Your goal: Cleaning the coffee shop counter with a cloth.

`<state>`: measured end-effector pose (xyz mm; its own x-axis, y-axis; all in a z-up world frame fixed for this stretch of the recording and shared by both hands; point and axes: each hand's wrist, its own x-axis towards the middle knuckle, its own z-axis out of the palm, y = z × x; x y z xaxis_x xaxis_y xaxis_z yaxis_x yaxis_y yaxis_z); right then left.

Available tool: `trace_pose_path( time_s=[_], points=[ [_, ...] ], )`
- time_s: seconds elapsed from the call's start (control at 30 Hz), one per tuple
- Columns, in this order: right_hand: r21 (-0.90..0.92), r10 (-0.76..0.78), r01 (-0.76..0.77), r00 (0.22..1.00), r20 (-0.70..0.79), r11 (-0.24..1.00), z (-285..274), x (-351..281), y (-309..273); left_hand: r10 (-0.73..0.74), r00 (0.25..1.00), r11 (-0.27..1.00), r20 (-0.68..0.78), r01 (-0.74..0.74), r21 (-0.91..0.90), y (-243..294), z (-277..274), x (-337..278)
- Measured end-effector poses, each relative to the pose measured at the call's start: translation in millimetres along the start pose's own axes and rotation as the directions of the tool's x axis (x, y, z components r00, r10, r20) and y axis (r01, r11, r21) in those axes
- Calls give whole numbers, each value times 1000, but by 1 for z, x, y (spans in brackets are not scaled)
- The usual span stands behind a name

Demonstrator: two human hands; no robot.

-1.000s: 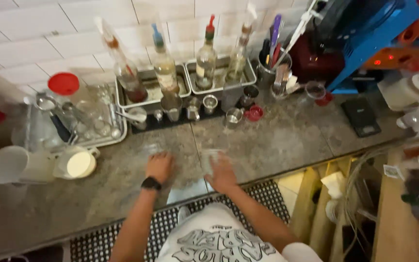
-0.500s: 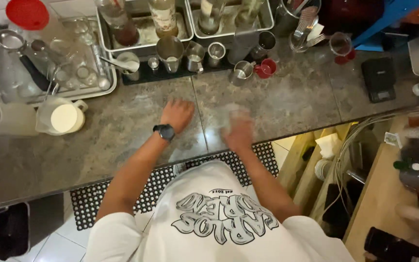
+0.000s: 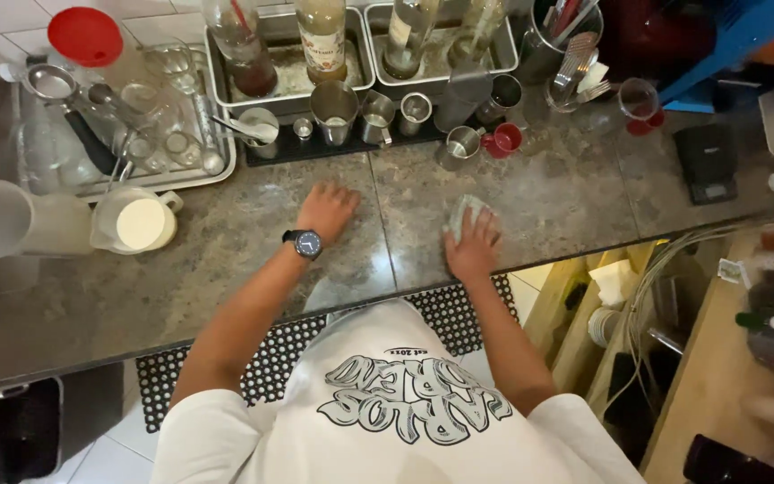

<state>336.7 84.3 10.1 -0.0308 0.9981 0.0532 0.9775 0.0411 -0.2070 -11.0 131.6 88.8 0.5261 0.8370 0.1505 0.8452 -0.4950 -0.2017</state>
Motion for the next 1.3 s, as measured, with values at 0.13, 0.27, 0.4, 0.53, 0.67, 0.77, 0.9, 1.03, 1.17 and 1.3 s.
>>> trace_pose_path(
  time_s=[0.13, 0.27, 0.4, 0.53, 0.67, 0.77, 0.9, 1.03, 1.17, 1.3],
  points=[
    [-22, -163, 161, 977, -141, 987, -12, -16, -91, -13, 999, 1000, -39, 12, -29, -7, -3, -1],
    [51, -462, 466, 846, 266, 883, 8, -46, -114, 56, 997, 996, 58, -52, -73, -15, 20, -5],
    [59, -445, 447, 894, -55, 892, -9, -43, -67, 40, 999, 997, 1, -40, -66, -19, 9, -23],
    [-267, -184, 147, 976, -118, 953, 21, -18, -12, 5, 1000, 997, 11, -4, -74, -21, 46, -34],
    [-138, 14, -39, 984, -177, 990, 4, -9, -75, 34, 999, 995, -19, -35, -95, -20, 25, -41],
    [-50, -156, 150, 979, -132, 987, 17, -22, -140, 32, 999, 990, -22, -34, -138, -14, 37, -45],
    [141, -449, 430, 879, 158, 892, 24, -59, -188, 34, 994, 985, -102, -51, -166, -12, 31, -43],
    [-20, -468, 473, 877, 106, 881, 17, -55, -127, -2, 999, 972, 39, 11, -236, -14, 33, -50],
    [-56, -95, 91, 993, -68, 994, -21, -30, -93, -76, 997, 974, -26, 69, -214, -10, 42, -71],
    [-117, -30, 6, 979, -204, 993, 16, 10, -121, -159, 984, 958, -83, 133, -254, -4, 24, -72]
  ],
)
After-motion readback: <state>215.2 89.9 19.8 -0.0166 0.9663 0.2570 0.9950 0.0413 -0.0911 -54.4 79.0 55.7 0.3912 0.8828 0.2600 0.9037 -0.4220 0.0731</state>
